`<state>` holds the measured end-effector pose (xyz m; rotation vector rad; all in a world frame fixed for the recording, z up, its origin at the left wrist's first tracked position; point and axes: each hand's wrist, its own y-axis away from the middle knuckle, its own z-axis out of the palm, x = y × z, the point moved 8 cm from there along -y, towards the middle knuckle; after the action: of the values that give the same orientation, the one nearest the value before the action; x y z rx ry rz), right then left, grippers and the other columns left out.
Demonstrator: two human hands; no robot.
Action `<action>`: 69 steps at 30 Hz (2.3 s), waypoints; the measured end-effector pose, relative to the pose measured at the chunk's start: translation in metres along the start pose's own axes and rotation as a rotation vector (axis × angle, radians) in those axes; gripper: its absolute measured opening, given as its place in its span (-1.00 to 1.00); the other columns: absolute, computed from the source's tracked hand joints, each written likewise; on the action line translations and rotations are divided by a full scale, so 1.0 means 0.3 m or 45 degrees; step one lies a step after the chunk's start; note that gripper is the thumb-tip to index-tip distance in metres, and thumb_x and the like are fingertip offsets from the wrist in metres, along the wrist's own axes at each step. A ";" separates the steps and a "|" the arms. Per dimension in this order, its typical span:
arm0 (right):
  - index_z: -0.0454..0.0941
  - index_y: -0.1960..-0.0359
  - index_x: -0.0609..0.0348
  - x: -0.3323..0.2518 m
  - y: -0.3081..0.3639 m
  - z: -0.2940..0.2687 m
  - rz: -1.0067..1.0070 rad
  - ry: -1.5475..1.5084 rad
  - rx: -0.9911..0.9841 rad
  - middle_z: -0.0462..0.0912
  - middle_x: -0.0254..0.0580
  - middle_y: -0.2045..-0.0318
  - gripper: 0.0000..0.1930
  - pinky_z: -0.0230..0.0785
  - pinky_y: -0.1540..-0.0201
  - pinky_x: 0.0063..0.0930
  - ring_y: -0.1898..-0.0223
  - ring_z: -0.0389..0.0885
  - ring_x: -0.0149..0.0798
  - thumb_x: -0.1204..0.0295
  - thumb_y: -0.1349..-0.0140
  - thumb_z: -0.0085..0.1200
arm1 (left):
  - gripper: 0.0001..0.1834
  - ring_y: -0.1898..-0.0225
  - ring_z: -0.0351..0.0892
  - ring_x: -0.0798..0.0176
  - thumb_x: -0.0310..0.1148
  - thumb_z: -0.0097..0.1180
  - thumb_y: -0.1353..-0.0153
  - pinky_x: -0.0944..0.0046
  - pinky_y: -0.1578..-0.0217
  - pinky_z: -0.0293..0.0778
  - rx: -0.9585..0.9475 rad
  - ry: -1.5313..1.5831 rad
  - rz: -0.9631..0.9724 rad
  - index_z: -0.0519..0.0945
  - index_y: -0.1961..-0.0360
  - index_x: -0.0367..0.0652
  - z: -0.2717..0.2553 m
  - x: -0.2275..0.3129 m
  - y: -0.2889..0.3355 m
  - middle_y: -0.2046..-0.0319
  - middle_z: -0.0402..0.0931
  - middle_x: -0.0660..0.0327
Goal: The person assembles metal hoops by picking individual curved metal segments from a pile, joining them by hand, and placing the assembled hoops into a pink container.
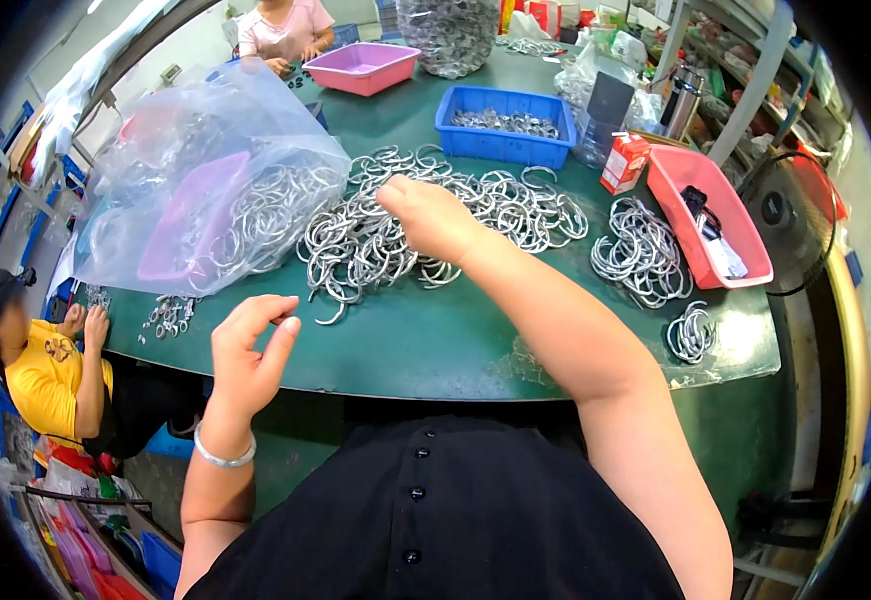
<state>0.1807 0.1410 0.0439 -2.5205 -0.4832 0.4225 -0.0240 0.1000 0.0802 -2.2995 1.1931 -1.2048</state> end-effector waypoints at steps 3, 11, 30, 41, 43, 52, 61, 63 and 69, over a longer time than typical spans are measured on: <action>0.36 0.33 0.22 -0.033 0.004 -0.082 0.002 -0.356 0.154 0.45 -0.13 0.39 -0.87 0.34 0.33 -0.38 0.36 0.47 -0.13 0.63 -0.05 -0.09 | -0.77 0.45 0.46 0.45 -0.34 0.02 -0.14 0.46 0.37 0.38 -0.039 0.639 -0.587 0.53 0.27 -0.30 0.087 -0.187 0.056 0.45 0.53 0.24; 0.40 0.39 0.25 -0.197 0.128 -0.176 -0.022 -1.303 0.089 0.50 -0.16 0.31 -0.95 0.33 0.17 -0.51 0.25 0.47 -0.33 0.64 -0.12 -0.09 | -0.63 0.53 0.46 0.43 -0.18 -0.17 -0.25 0.46 0.48 0.41 -0.692 1.887 -0.919 0.45 0.14 -0.28 0.351 -0.026 0.062 0.45 0.50 0.21; 0.46 0.27 0.26 -0.063 0.446 -0.078 0.929 -1.995 0.051 0.55 -0.25 0.48 -0.82 0.38 0.42 -0.62 0.50 0.51 -0.45 0.41 -0.22 -0.10 | -0.84 0.57 0.47 0.38 -0.37 -0.01 -0.17 0.44 0.54 0.39 -0.171 1.562 -1.039 0.52 0.35 -0.25 0.444 -0.046 0.070 0.53 0.51 0.20; 0.46 0.30 0.24 -0.053 0.472 -0.077 1.021 -1.948 0.046 0.54 -0.28 0.50 -0.84 0.34 0.48 -0.67 0.54 0.49 -0.49 0.50 -0.07 0.09 | -0.85 0.58 0.48 0.39 -0.35 0.00 -0.17 0.44 0.52 0.40 -0.191 1.479 -1.024 0.51 0.36 -0.22 0.449 -0.016 0.066 0.52 0.51 0.20; 0.44 0.32 0.23 -0.053 0.476 -0.074 1.024 -1.924 0.048 0.53 -0.30 0.52 -0.84 0.35 0.48 -0.67 0.54 0.49 -0.50 0.52 -0.04 0.10 | -0.85 0.57 0.48 0.39 -0.35 0.00 -0.17 0.44 0.52 0.40 -0.200 1.453 -1.011 0.51 0.36 -0.22 0.450 -0.011 0.066 0.52 0.51 0.20; 0.41 0.35 0.21 -0.047 0.491 -0.100 0.940 -1.775 0.207 0.51 -0.34 0.50 -0.87 0.35 0.46 -0.64 0.49 0.48 -0.52 0.56 -0.04 0.07 | -0.77 0.47 0.52 0.35 -0.42 -0.06 -0.19 0.39 0.44 0.46 -0.254 1.379 -0.819 0.42 0.14 -0.27 0.458 0.026 0.058 0.42 0.52 0.15; 0.46 0.35 0.22 -0.207 0.428 -0.303 0.163 -0.681 0.350 0.51 -0.16 0.49 -0.80 0.36 0.41 -0.39 0.45 0.52 -0.15 0.57 0.08 0.12 | -0.71 0.37 0.52 0.34 -0.52 -0.13 -0.20 0.38 0.33 0.48 -0.279 1.429 -0.645 0.33 0.04 -0.32 0.474 0.027 0.059 0.30 0.50 0.07; 0.45 0.35 0.22 -0.240 0.417 -0.320 0.064 -0.632 0.346 0.51 -0.16 0.50 -0.78 0.36 0.42 -0.36 0.45 0.51 -0.12 0.57 0.10 0.14 | -0.71 0.37 0.53 0.33 -0.53 -0.14 -0.20 0.39 0.32 0.48 -0.304 1.521 -0.692 0.32 0.03 -0.32 0.484 0.032 0.062 0.29 0.50 0.06; 0.45 0.36 0.21 -0.265 0.417 -0.330 0.026 -0.643 0.364 0.51 -0.16 0.51 -0.77 0.35 0.43 -0.35 0.46 0.50 -0.12 0.56 0.12 0.16 | -0.70 0.37 0.53 0.31 -0.55 -0.16 -0.20 0.39 0.33 0.48 -0.343 1.655 -0.764 0.32 0.02 -0.31 0.500 0.048 0.076 0.28 0.50 0.03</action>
<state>0.1799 -0.0353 0.0702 -2.1331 -0.5370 1.0677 0.0855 0.0567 -0.0167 -1.9696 0.9317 -3.1883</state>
